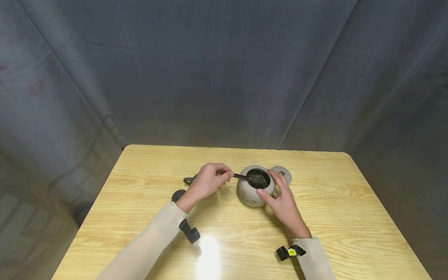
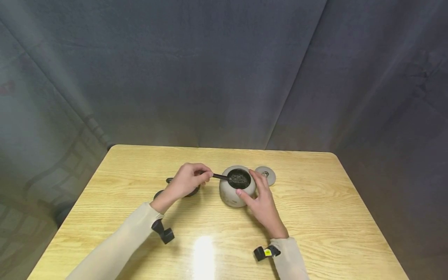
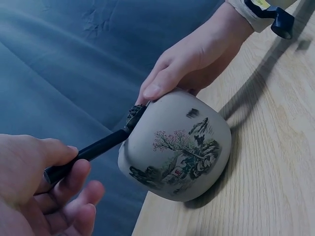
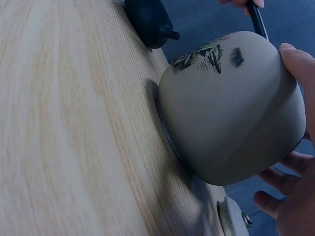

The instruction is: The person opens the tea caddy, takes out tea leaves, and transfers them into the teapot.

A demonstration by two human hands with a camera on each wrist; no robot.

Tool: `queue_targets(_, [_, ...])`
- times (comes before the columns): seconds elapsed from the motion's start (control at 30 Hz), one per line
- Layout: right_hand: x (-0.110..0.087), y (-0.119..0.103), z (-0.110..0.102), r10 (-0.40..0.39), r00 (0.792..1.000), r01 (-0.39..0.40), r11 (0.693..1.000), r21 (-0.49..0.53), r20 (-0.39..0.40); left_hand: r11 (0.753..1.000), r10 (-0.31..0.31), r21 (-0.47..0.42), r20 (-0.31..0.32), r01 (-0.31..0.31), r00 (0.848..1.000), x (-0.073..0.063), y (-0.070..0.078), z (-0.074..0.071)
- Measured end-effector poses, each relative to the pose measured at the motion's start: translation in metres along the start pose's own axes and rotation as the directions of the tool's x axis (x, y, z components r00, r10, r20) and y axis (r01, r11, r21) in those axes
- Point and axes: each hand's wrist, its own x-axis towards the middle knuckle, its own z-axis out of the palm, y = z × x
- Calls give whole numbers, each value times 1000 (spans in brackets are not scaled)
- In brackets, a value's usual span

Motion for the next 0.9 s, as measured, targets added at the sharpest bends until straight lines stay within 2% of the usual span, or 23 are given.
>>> queue_targets(0.5, [0,0,1,-12,1000,12,1000,-2,-5,995,71,-64,-45,-74,996,-8,-7,-12])
queue_targets(0.9, [-1,2,0,-13,1000,13,1000,9,-8,995,-7,-102,-78,-1,997,-25,-18,-29])
